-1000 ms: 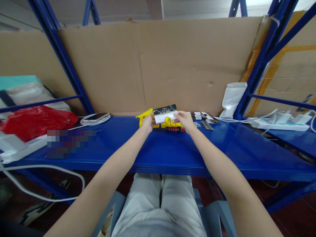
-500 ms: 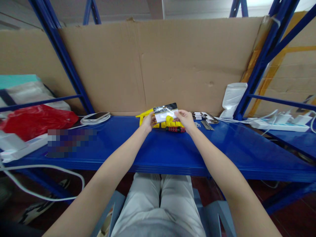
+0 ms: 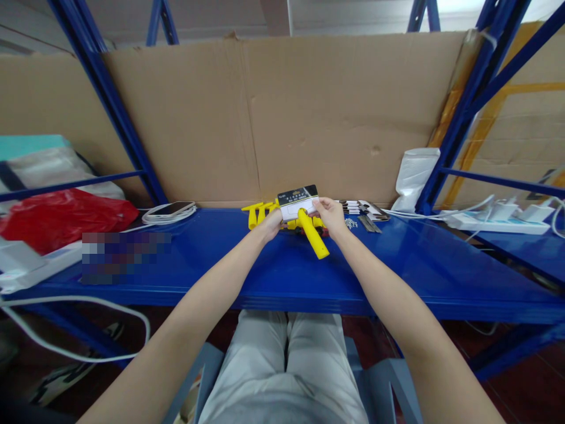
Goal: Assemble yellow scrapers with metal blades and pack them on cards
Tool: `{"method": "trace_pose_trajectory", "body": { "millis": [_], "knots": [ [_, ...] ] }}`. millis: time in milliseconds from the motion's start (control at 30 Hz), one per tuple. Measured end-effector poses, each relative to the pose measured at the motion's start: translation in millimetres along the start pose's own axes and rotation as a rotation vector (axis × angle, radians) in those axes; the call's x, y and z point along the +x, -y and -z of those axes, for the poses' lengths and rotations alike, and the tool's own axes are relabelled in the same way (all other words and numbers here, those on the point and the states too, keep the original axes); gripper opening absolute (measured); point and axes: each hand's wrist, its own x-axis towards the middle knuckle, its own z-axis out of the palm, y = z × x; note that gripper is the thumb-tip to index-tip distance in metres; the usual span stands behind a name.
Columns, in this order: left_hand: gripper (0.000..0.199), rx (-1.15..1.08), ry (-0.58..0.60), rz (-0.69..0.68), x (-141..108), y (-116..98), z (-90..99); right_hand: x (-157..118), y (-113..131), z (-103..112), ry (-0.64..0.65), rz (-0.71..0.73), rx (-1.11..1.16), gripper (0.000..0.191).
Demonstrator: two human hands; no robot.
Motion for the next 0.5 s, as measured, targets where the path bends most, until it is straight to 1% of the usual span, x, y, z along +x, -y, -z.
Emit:
{"method": "trace_pose_trajectory", "body": {
  "millis": [133,333,400,500],
  "knots": [
    [0.025,-0.05,0.018,-0.018,1.2,0.8,-1.0,0.0,-1.2,-1.2,-0.059,-0.005,0.055,0.031],
    [0.048,-0.19,-0.035,-0.013,1.6,-6.1,3.1,0.5,-2.0,-3.2,-0.145,-0.061,0.119,0.012],
    [0.046,-0.214,-0.07,0.008,1.2,-6.9,3.6,0.7,-2.0,-3.7,-0.158,-0.082,0.131,0.007],
    [0.035,-0.268,-0.104,0.062,0.8,-5.4,1.9,0.3,-2.3,-4.3,-0.155,-0.091,0.14,0.005]
  ]
}}
